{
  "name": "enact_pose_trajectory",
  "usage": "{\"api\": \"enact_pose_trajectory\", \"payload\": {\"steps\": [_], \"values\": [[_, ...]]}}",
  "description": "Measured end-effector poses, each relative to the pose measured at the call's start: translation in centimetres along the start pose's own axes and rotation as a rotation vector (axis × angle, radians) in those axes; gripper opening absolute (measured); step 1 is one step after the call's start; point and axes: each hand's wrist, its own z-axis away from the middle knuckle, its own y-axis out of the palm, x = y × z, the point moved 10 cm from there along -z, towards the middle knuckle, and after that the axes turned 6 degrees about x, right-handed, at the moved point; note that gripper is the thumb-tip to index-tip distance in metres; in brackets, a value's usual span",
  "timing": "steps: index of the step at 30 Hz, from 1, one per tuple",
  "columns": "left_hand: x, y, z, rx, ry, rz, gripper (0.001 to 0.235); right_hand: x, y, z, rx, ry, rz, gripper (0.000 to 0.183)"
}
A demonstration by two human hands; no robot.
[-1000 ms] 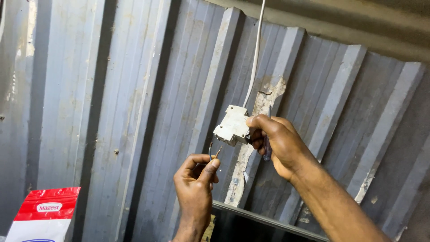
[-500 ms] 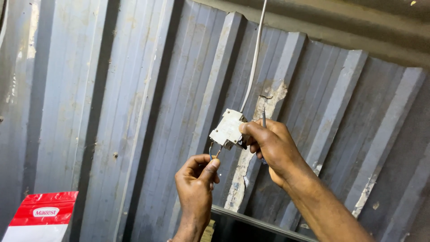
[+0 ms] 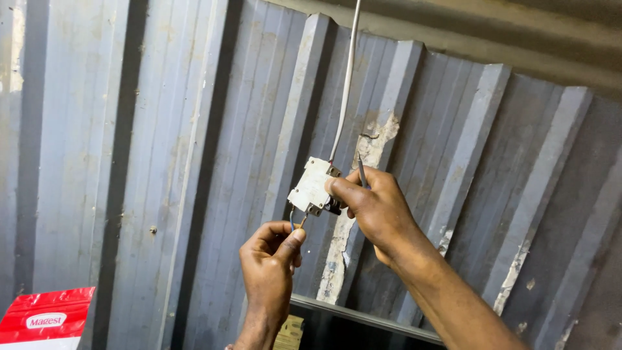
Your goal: Wiring a circuit breaker by stripping wires and securing them into terminals using a screwdriver.
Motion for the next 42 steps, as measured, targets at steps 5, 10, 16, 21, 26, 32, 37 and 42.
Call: {"api": "enact_pose_trajectory", "payload": {"steps": [5, 10, 16, 21, 26, 32, 37, 42], "values": [[0.1, -0.3, -0.7, -0.002, 0.023, 0.039, 0.01, 0.4, 0.4, 0.6, -0.003, -0.005, 0.045, 0.031], [-0.6, -0.2, -1.0, 0.012, 0.041, 0.043, 0.01, 0.4, 0.8, 0.5, -0.028, -0.024, 0.063, 0.035], [0.5, -0.2, -1.5, 0.019, 0.016, 0.076, 0.004, 0.2, 1.3, 0.3, -0.016, -0.056, 0.025, 0.041], [0.7, 0.1, -1.6, 0.055, -0.037, 0.157, 0.006, 1.8, 1.3, 1.6, -0.06, 0.0, 0.183, 0.036], [0.5, 0.2, -1.3, 0.052, -0.041, 0.192, 0.011, 1.3, 1.1, 1.4, -0.034, 0.005, 0.13, 0.036], [0.6, 0.5, -1.0, 0.071, -0.066, 0.187, 0.01, 1.7, 0.8, 1.8, 0.011, 0.03, 0.113, 0.038], [0.5, 1.0, -0.4, 0.075, -0.078, 0.141, 0.007, 2.2, 0.7, 2.3, 0.004, 0.0, 0.11, 0.041], [0.8, 0.6, -0.7, 0.054, -0.067, 0.184, 0.009, 1.7, 0.6, 2.7, -0.007, 0.07, 0.188, 0.04]]}}
